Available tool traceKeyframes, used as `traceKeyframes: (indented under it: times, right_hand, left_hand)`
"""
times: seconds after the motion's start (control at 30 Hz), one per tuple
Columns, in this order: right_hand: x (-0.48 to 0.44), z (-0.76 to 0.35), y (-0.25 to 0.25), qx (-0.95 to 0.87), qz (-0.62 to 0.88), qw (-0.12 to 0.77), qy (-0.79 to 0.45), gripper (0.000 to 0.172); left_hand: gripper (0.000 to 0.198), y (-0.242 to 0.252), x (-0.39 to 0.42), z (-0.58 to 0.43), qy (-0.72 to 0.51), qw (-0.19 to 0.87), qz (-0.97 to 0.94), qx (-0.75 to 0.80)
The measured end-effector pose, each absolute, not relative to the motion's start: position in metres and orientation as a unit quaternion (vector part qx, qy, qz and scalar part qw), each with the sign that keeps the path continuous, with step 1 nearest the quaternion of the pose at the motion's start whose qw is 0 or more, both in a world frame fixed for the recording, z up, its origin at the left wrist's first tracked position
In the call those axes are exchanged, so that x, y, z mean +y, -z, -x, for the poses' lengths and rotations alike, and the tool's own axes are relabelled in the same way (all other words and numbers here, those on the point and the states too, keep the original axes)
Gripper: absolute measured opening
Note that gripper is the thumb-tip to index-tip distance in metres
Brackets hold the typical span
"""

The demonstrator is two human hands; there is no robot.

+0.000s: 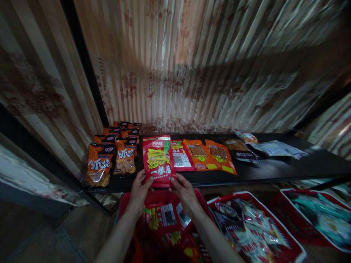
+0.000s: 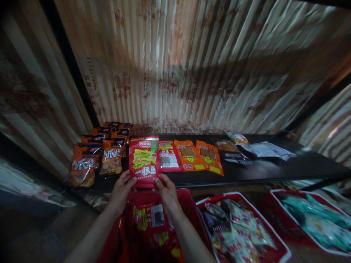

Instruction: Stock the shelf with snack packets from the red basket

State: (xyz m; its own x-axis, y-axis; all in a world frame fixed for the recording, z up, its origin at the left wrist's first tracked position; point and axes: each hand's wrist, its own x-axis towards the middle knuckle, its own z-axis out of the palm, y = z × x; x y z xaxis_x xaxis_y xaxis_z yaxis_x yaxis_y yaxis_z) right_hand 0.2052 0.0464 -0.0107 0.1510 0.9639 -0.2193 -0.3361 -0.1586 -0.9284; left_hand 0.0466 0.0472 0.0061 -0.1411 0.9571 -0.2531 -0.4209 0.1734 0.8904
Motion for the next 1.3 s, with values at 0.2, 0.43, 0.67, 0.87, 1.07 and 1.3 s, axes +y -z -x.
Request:
traceKeyframes:
  times: [0.2, 0.43, 0.67, 0.87, 1.07, 1.3]
  right_hand:
    - [0.050, -0.204, 0.010, -0.306, 0.503, 0.589, -0.553, 0.038]
    - [0.061, -0.198, 0.006, -0.308, 0.493, 0.614, -0.535, 0.035]
    - [0.109, -0.188, -0.005, -0.307, 0.480, 0.644, -0.511, 0.029]
    - [0.152, -0.173, -0.008, -0.290, 0.494, 0.649, -0.500, 0.020]
    - [0.182, -0.166, -0.004, -0.291, 0.523, 0.630, -0.495, 0.010]
    - [0.203, -0.162, 0.004, -0.307, 0.565, 0.602, -0.474, 0.010]
  left_hand:
    - [0.038, -0.002, 0.050, -0.046, -0.610, 0.601, -0.245, 0.456]
    - [0.043, 0.006, 0.064, -0.045, -0.631, 0.576, -0.257, 0.452]
    - [0.051, -0.012, 0.081, -0.047, -0.673, 0.585, -0.261, 0.371]
    - [0.034, -0.007, 0.088, -0.048, -0.663, 0.636, -0.279, 0.279]
    - [0.042, 0.003, 0.096, -0.043, -0.656, 0.660, -0.268, 0.248]
    - [0.041, 0.015, 0.103, -0.045, -0.651, 0.673, -0.235, 0.259]
